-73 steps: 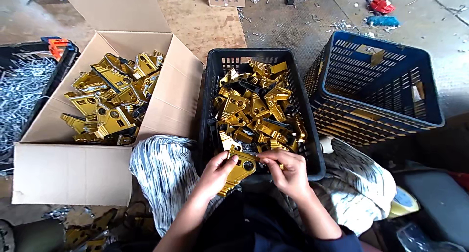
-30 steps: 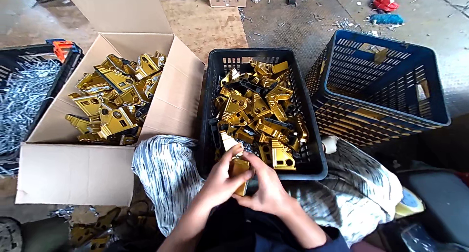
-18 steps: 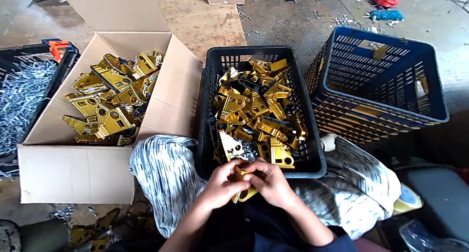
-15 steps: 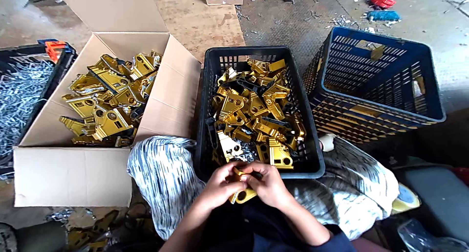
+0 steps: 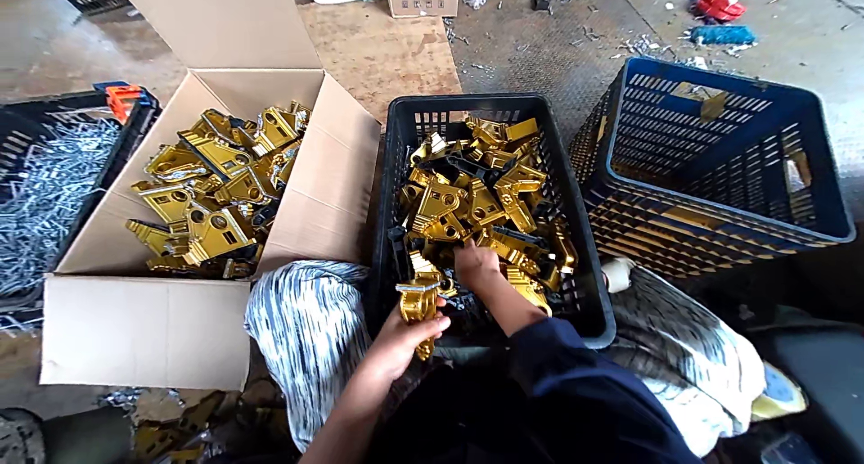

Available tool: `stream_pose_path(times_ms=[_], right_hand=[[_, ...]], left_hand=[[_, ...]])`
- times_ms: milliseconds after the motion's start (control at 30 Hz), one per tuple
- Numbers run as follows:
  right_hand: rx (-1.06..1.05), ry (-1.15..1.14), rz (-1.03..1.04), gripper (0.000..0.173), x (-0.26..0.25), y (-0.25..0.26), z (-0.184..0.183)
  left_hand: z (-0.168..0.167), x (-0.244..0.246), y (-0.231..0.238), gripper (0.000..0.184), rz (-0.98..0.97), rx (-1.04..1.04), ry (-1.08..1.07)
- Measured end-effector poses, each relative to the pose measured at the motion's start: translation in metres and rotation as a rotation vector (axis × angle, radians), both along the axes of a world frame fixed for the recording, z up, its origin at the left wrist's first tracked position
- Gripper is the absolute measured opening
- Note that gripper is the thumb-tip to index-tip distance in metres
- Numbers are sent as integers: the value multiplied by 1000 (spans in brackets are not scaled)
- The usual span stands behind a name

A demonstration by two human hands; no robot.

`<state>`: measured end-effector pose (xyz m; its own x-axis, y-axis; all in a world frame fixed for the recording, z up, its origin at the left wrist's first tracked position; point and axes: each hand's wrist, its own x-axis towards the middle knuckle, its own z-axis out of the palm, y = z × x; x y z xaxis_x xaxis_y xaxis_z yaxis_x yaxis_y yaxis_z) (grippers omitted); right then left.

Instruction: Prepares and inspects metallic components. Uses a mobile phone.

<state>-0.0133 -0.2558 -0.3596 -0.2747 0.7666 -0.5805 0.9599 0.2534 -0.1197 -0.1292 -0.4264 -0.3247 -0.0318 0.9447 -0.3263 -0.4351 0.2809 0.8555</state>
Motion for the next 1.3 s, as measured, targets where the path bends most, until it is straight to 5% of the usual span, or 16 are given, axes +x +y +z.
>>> stream_pose_path(times_ms=[167, 433, 567, 733, 867, 933, 1000, 1100, 1300], right_hand=[[82, 60, -5, 24, -6, -13, -8], [154, 33, 128, 36, 3, -24, -21], [153, 62, 104, 44, 6, -22, -19], [297, 778, -249, 21, 37, -28, -5], [-182, 1525, -641, 19, 43, -69, 39], [-210, 1611, -607, 21, 44, -80, 48], [5, 1436, -482, 20, 47, -75, 38], [232, 875, -247, 22, 58, -55, 22], [88, 389, -6, 27, 50, -36, 7]], left_hand=[[-6, -5, 0, 69, 67, -22, -150], [-25, -14, 2, 66, 94, -7, -338], [-36, -17, 8, 46, 152, -43, -433], [-25, -12, 17, 39, 341, -168, -378], [-21, -1, 24, 48, 361, -197, -344], [-18, 5, 27, 45, 338, -185, -368], [-17, 7, 30, 44, 338, -171, -379], [-17, -4, 30, 40, 393, -164, -351], [-16, -32, 23, 30, 513, -120, -349]])
